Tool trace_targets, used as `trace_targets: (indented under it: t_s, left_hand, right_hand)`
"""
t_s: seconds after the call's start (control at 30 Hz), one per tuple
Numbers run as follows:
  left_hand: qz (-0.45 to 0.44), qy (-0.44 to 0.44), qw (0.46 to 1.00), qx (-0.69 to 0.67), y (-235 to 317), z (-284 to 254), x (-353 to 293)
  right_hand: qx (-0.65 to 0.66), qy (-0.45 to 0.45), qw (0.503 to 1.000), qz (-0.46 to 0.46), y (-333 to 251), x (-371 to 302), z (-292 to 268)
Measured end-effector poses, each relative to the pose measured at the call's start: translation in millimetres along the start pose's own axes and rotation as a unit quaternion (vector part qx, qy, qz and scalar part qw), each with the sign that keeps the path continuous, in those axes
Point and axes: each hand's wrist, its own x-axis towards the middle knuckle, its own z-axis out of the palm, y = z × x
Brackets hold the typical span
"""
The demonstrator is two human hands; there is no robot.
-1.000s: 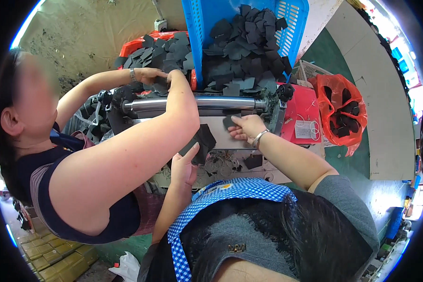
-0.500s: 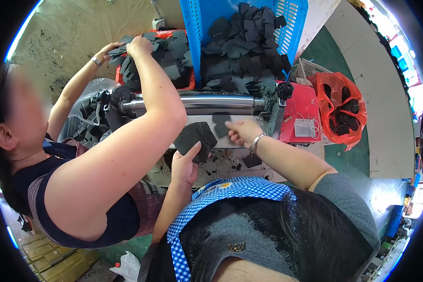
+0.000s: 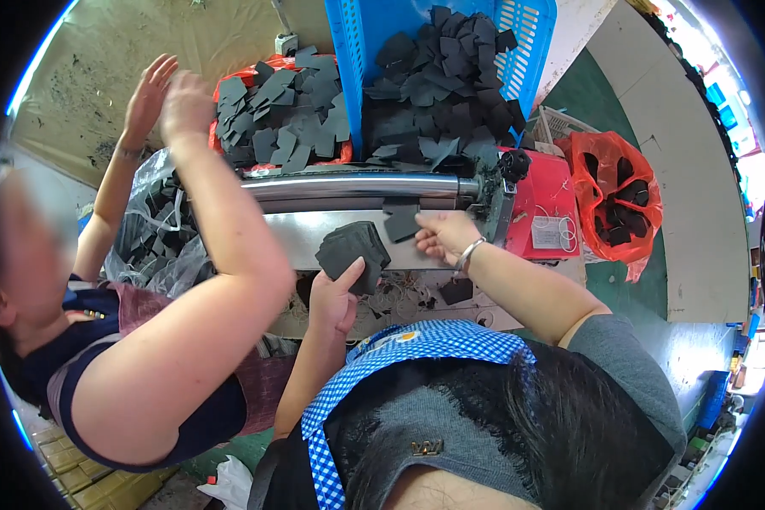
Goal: Applying glue to small black shoe components using a industrial roller machine.
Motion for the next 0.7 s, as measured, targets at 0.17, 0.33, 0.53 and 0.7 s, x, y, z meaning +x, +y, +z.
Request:
trace_targets:
  t_s: [0.17,0.33,0.53,0.7]
  left_hand:
    - [-0.012,0.022,0.999,-0.027,3,8,-3]
    - [0.013,0.037,0.999,0.007,4,-3,-4]
    - [-0.001,0.039,0.999,0.017,1,5,-9]
    - [0.01,0.017,1.0,0.003,-4,-1,-12]
  right_hand:
    - [-0.086,-0.041,0.992,-0.079,10,-6,4]
    - [-0.279,-0.024,0.929,-0.241,-12,-25,10]
    - [-0.637,0.203,0.652,-0.359,-124,45,37]
    - [-0.694,0.237,0.536,-0.418,-124,124,16]
